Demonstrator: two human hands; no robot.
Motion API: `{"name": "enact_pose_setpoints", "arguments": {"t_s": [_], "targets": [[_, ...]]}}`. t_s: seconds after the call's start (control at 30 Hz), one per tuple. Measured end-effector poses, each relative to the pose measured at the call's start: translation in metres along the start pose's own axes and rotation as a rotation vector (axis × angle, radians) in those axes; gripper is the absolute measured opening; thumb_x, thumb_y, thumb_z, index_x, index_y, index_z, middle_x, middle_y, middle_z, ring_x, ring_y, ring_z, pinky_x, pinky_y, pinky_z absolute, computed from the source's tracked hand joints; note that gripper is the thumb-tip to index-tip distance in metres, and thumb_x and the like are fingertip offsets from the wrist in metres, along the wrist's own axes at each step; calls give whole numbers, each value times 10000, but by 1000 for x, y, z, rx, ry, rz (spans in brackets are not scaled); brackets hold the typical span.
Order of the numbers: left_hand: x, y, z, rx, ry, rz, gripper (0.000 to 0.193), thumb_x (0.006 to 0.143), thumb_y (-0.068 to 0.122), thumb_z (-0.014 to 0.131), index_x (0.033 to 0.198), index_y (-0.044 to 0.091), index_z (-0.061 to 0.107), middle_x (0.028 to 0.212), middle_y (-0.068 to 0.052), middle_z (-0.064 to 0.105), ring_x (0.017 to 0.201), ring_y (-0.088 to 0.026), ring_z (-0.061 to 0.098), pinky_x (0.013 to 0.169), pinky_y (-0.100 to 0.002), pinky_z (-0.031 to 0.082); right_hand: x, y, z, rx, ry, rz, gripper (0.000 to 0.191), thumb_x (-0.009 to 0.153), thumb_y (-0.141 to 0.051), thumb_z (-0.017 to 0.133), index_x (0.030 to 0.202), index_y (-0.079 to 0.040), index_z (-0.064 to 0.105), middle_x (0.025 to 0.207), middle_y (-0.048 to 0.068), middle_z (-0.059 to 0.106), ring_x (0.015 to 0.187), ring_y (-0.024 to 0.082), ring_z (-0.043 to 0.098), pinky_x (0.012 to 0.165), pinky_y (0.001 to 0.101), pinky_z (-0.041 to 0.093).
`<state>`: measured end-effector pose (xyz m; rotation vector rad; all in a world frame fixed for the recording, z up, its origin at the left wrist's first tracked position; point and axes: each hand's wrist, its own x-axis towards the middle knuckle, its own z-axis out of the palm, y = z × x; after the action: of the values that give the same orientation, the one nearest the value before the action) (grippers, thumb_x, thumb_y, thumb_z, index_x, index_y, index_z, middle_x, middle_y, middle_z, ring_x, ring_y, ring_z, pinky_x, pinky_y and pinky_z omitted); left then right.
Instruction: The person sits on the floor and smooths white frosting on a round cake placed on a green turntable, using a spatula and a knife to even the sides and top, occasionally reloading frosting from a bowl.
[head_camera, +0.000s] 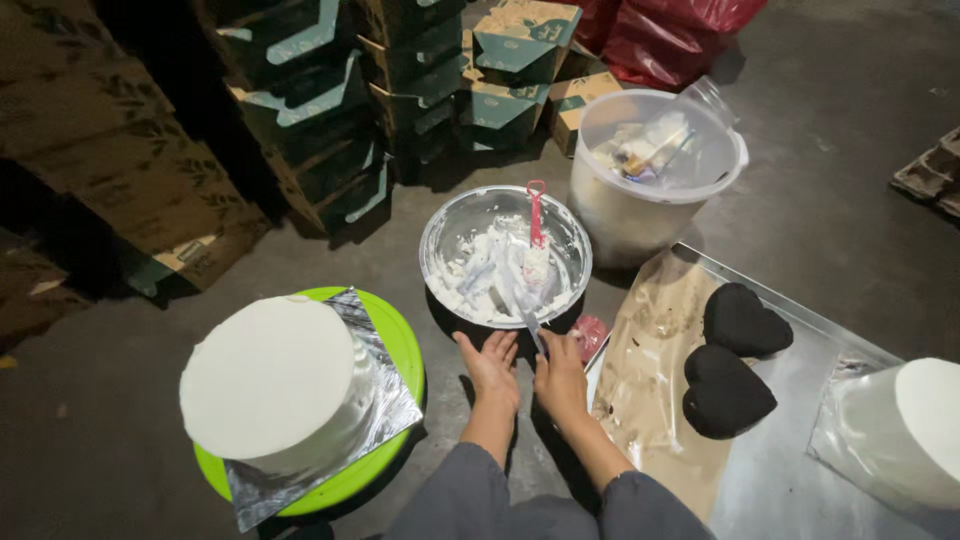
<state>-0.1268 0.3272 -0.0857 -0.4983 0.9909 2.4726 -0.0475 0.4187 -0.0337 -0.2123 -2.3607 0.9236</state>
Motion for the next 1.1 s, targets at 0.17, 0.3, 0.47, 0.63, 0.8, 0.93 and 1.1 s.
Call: {"name": "enact_pose_setpoints", "arguments": {"t_s": [0.17, 0.3, 0.47, 0.63, 0.8, 0.93, 1.1], "targets": [[10, -1, -14, -44, -36, -15, 1230, 796, 924, 105, 1522, -9, 445, 1581, -171, 487, 1532, -347, 278, 1223, -564, -63, -36, 21, -10, -28, -80, 17, 425, 870, -36, 613, 1294, -68, 604, 1156, 200, 591, 1035, 436, 611, 844, 483, 518], [16, -3, -18, -54, -45, 7, 1224, 795, 914, 106, 1514, -15, 453, 1581, -177, 491, 1535, -347, 264, 1199, -588, -128, -69, 36, -29, -84, -119, 67, 408, 860, -43, 630, 1268, -67, 624, 1119, 198, 589, 985, 435, 624, 808, 488, 531], [13, -2, -17, -17, -63, 41, 1223, 816, 925, 132, 1504, -29, 463, 1569, -196, 510, 1519, -360, 303, 1222, -542, -88, -103, 46, -53, -138, -187, 143, 409, 855, -38, 621, 1262, -82, 633, 1121, 180, 595, 961, 409, 641, 793, 478, 533], [1, 5, -9, 69, -7, -2, 1173, 812, 901, 174, 1536, 13, 424, 1589, -155, 472, 1509, -327, 320, 1234, -521, -66, -133, 57, -81, -155, -195, 140, 395, 841, -44, 634, 1235, -80, 644, 1119, 178, 606, 962, 408, 645, 787, 473, 536], [-25, 1, -18, 98, 154, -145, 1014, 908, 806, 312, 1515, -4, 379, 1549, -166, 507, 1441, -313, 432, 1228, -494, 103, -157, 66, -117, -55, -43, -57, 342, 873, -59, 629, 1214, -69, 655, 1095, 170, 651, 987, 378, 656, 852, 431, 531], [-71, 6, -74, -9, 381, -192, 833, 1013, 677, 393, 1516, 16, 335, 1519, -164, 512, 1368, -305, 508, 1201, -483, 244, -142, 64, -132, 56, -64, 226, 344, 913, -89, 644, 1256, -78, 667, 1041, 126, 675, 879, 235, 693, 763, 353, 557], [-107, 38, -126, -228, 581, 49, 651, 1033, 557, 381, 1467, 77, 445, 1499, -102, 583, 1244, -259, 647, 1142, -434, 394, -89, 38, -124, 303, -133, 265, 377, 928, -50, 614, 1304, -69, 638, 1083, 99, 678, 905, 179, 676, 759, 329, 576]]}}
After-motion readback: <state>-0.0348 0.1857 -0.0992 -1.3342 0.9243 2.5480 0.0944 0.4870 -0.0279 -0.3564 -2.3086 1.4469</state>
